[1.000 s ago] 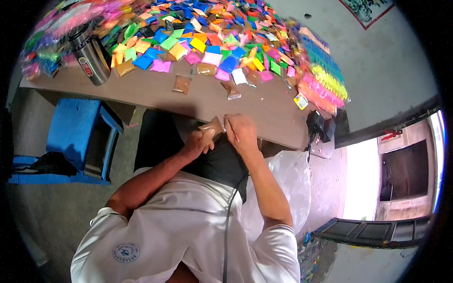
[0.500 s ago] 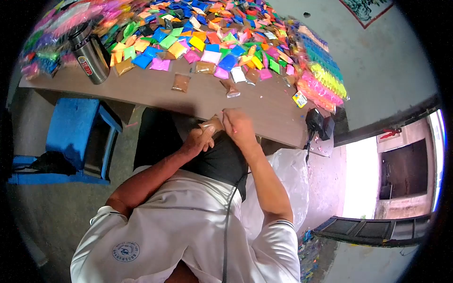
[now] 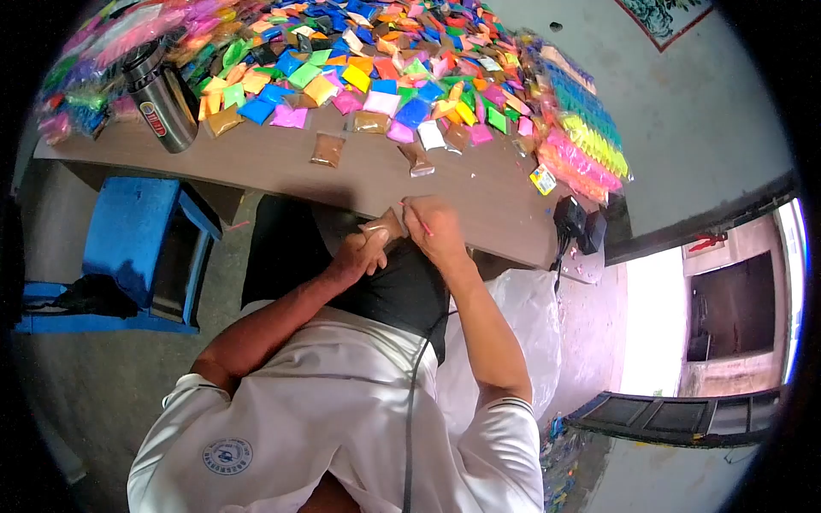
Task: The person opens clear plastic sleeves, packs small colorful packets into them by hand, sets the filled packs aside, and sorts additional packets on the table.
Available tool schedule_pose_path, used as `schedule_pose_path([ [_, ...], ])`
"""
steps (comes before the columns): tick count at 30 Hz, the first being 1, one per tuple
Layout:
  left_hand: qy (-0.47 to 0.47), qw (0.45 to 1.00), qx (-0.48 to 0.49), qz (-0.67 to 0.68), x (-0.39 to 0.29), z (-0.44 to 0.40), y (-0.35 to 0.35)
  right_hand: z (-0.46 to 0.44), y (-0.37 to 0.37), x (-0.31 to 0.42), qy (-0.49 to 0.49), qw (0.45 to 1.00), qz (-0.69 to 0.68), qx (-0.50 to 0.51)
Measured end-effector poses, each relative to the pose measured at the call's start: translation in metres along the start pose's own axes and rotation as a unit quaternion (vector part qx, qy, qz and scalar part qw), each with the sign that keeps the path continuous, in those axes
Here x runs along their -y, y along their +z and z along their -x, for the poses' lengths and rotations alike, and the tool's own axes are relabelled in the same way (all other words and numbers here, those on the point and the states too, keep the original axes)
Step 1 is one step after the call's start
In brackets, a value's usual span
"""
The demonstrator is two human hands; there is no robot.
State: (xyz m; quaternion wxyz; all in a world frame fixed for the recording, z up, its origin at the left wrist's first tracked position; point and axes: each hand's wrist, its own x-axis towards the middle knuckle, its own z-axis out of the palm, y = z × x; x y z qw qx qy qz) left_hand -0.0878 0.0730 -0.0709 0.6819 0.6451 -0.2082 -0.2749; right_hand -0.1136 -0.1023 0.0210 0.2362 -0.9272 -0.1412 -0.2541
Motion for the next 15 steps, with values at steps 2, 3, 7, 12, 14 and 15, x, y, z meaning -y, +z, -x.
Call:
schedule_pose_path([
  [2,0.004,1.000,-0.005,0.009,0.000,-0.003,-0.002,-0.011,-0.009,0.022,-0.006,1.000,-0.018,0.000],
  [3,0.002,1.000,-0.005,0.018,-0.002,0.000,0.000,-0.009,-0.012,0.033,-0.004,0.999,-0.036,0.001],
  [7,0.059,0.998,-0.021,-0.008,-0.024,0.008,0.002,-0.002,-0.012,0.041,-0.004,0.998,-0.007,0.057],
  [12,0.160,0.976,-0.056,-0.135,-0.014,0.006,0.005,0.011,-0.008,0.037,0.133,0.988,-0.062,0.047],
  [14,0.185,0.967,-0.063,-0.164,-0.011,0.008,0.006,0.018,-0.002,0.047,0.201,0.968,-0.149,0.028],
  [15,0.212,0.955,-0.074,-0.195,-0.015,0.008,0.005,0.021,0.001,0.052,0.261,0.936,-0.235,0.008],
])
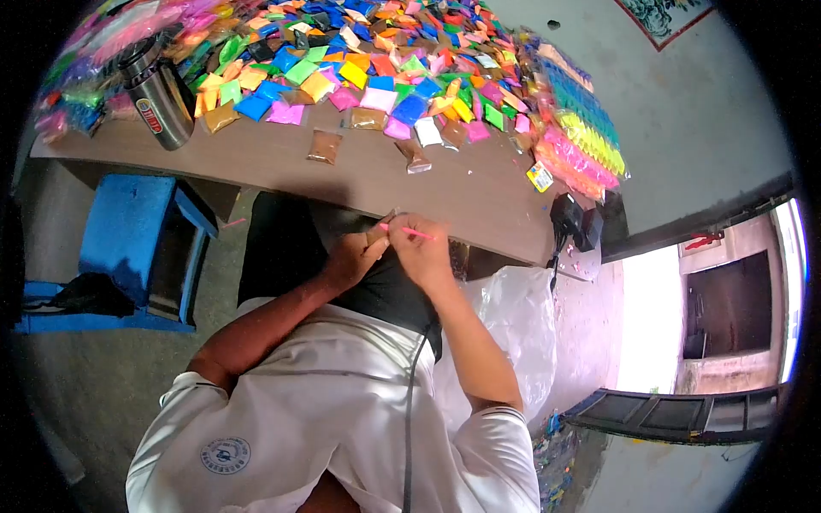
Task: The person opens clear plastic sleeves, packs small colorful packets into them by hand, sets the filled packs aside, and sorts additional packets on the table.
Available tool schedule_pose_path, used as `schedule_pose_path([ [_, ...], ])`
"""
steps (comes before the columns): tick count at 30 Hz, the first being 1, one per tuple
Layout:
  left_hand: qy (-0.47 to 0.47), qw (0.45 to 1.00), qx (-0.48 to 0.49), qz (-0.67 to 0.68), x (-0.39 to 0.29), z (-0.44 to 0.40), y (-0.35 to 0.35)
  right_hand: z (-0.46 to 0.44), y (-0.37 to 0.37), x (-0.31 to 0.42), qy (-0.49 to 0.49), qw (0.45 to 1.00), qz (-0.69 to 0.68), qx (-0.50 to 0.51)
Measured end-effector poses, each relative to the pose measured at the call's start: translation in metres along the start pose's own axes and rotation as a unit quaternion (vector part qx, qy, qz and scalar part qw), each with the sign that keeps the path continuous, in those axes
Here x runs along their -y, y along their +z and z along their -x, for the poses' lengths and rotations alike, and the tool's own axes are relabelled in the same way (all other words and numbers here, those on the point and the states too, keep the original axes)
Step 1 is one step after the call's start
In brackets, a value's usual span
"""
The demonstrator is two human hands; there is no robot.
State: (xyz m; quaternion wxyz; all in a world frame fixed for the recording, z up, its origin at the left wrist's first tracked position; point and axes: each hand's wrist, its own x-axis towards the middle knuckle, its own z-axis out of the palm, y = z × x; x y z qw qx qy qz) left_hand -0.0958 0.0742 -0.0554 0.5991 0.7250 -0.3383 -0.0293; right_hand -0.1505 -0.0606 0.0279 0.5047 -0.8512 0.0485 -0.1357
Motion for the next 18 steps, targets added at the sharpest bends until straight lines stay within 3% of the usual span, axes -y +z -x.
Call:
schedule_pose_path([
  [1,0.000,1.000,0.001,0.000,-0.001,0.000,-0.001,0.005,0.004,-0.008,0.048,0.999,-0.025,-0.004],
  [3,0.060,0.990,0.000,-0.124,-0.001,0.000,-0.004,0.011,0.009,-0.010,0.031,0.999,-0.016,-0.014],
  [6,0.106,0.977,-0.004,-0.184,-0.003,0.000,-0.005,0.008,0.007,-0.013,0.023,0.998,0.008,-0.052],
  [9,0.174,0.968,-0.050,-0.171,0.016,0.000,0.001,0.008,0.010,0.009,0.021,0.997,0.058,-0.048],
  [12,0.114,0.966,0.019,-0.231,0.001,0.000,-0.005,0.006,0.006,-0.006,-0.047,0.995,0.080,-0.039],
  [14,0.143,0.964,0.010,-0.225,0.010,0.002,-0.005,0.002,0.002,-0.015,-0.003,1.000,-0.008,0.001],
  [15,0.172,0.961,0.004,-0.218,0.012,0.002,-0.007,0.006,0.003,0.003,0.091,0.994,-0.055,0.034],
  [16,0.172,0.961,0.006,-0.218,0.014,0.002,-0.005,0.005,0.003,0.000,0.092,0.994,-0.056,0.033],
  [18,0.162,0.960,-0.016,-0.228,0.014,0.001,0.000,-0.002,-0.002,-0.014,-0.015,0.991,0.075,-0.110],
])
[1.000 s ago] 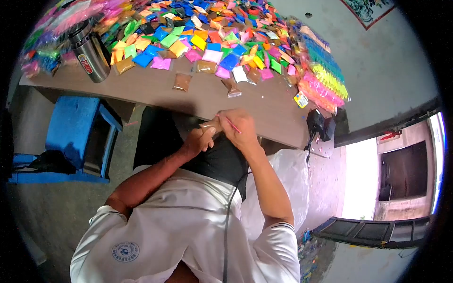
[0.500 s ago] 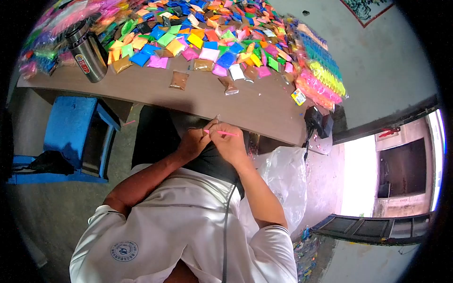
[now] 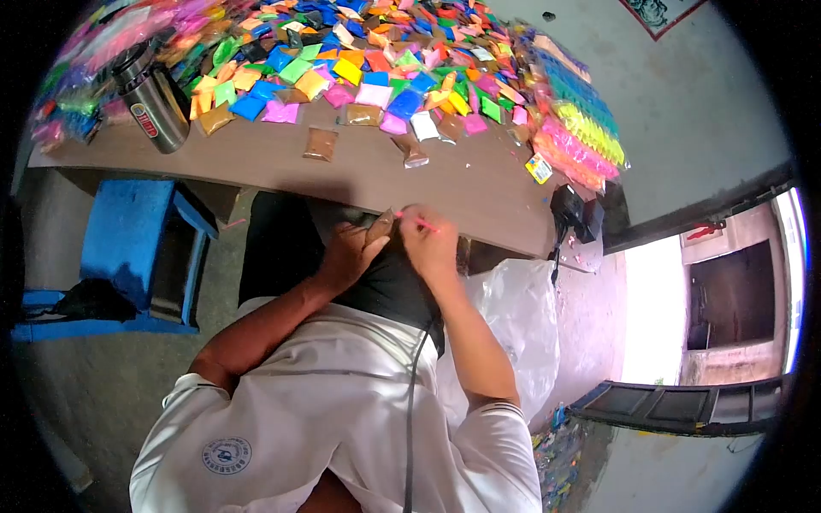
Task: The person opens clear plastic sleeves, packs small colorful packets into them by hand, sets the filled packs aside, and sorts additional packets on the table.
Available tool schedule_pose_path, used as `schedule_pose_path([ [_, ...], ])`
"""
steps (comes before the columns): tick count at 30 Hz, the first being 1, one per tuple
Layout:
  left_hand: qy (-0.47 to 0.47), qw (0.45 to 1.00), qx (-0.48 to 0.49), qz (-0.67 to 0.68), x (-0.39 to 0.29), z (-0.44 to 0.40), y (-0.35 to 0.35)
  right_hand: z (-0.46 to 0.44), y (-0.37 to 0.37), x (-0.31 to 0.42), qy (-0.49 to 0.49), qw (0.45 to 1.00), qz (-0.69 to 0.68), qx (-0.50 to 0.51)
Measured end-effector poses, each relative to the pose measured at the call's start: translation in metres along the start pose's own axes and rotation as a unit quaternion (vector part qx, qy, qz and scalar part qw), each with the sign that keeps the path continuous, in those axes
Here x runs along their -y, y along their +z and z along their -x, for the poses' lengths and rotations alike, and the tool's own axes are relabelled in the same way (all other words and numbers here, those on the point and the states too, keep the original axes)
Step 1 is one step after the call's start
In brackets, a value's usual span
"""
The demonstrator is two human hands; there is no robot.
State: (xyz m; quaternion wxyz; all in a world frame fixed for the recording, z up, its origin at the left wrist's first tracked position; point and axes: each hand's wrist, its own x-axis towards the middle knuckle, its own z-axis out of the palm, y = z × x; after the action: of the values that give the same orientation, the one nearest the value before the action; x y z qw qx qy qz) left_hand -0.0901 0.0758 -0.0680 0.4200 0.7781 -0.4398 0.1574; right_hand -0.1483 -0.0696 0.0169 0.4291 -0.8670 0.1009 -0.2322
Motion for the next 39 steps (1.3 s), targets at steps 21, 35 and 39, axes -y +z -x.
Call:
schedule_pose_path([
  [21,0.076,0.994,-0.002,-0.079,-0.001,0.000,-0.001,0.002,-0.006,-0.004,0.177,0.918,-0.321,0.149],
  [35,-0.366,0.659,0.148,0.640,-0.018,-0.014,-0.013,0.009,-0.005,-0.030,0.093,0.826,-0.552,0.059],
  [39,-0.329,0.706,0.207,0.592,-0.021,-0.020,-0.014,0.005,-0.004,-0.036,0.091,0.855,-0.501,0.094],
])
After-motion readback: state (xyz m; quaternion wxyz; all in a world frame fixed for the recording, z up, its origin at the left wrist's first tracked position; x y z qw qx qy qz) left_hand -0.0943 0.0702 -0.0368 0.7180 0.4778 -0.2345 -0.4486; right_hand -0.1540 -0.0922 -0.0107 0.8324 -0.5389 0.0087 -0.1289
